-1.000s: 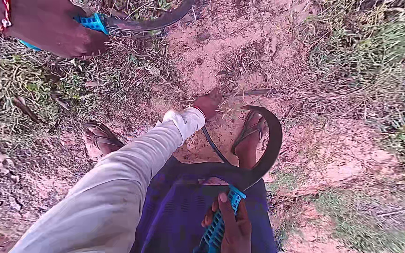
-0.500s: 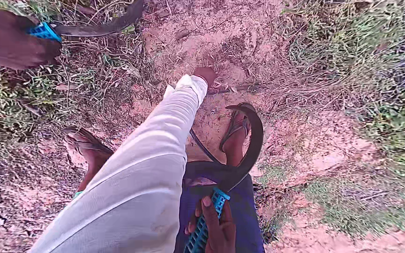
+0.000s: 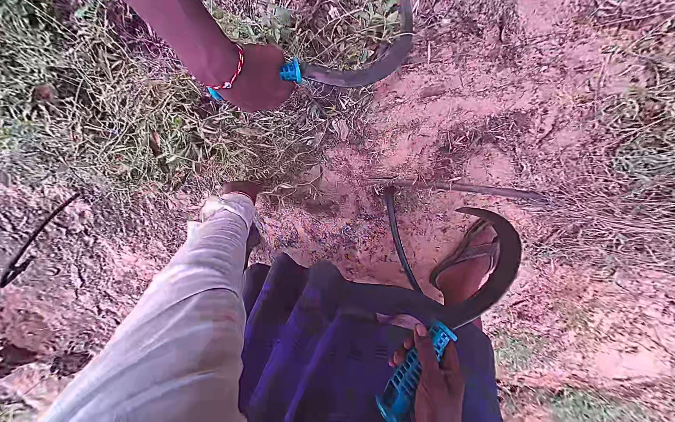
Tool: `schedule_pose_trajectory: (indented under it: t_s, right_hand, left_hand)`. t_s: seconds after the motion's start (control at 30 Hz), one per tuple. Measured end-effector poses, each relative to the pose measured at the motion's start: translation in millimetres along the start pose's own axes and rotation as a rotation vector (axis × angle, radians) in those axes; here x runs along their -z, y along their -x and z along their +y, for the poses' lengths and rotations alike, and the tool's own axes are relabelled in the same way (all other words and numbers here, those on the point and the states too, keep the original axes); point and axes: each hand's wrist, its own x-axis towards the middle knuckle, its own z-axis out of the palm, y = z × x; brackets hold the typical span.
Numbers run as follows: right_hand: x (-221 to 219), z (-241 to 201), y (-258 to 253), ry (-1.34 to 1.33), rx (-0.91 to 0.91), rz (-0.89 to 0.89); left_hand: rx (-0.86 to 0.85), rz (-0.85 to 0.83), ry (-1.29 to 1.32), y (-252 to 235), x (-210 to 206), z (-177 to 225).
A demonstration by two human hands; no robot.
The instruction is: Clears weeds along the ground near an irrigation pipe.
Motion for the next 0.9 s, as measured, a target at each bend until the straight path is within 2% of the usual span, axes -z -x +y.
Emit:
schedule_pose_trajectory:
  t_s: [0.07,0.2,0.23,0.3,0.4,0.53,0.67,0.73,0.83,0.9]
  right_hand:
    - [-5.6,4.4,0.3,0.034,0.007,-0.003]
    - [-15.7,12.7,-0.9,0.118,0.045,-0.009]
    - [-18.2,14.1,-0.1,0.139,0.051,-0.002]
    - [-24.4,15.7,-1.3,0.154,0.069,0.014]
    - [-29.0,21.6,-2.5,0.162,0.099,0.021]
    - [-27.7,30.3,-5.3,0.211,0.093,0.014]
    - [-23.3,32.3,-6.4,0.19,0.032,0.015]
    - [-24.2,30.8,-7.9,0.151,0.012,0.033]
    - [-25.1,24.9,-5.5,0.117,-0.035,0.039]
    - [-23.9,21.8,-3.4,0.121,-0.046,0.029]
  left_hand:
    - [-0.234,0.092,-0.03,9.0,18.1,0.9]
    - [-0.93,0.315,-0.177,34.8,56.8,67.8]
    - [-1.049,0.365,-0.206,37.7,63.7,86.9]
    - [-1.162,0.441,-0.298,31.6,81.8,125.0]
    - [-1.083,0.503,-0.366,15.1,105.3,165.0]
    - [-0.855,0.564,-0.354,0.9,127.1,175.3]
    - [-0.654,0.5,-0.229,2.5,132.5,172.9]
    - [-0.585,0.407,-0.157,14.4,141.3,171.9]
    - [-0.544,0.256,-0.142,33.2,150.1,172.3]
    - [-0.551,0.223,-0.125,39.8,144.9,174.0]
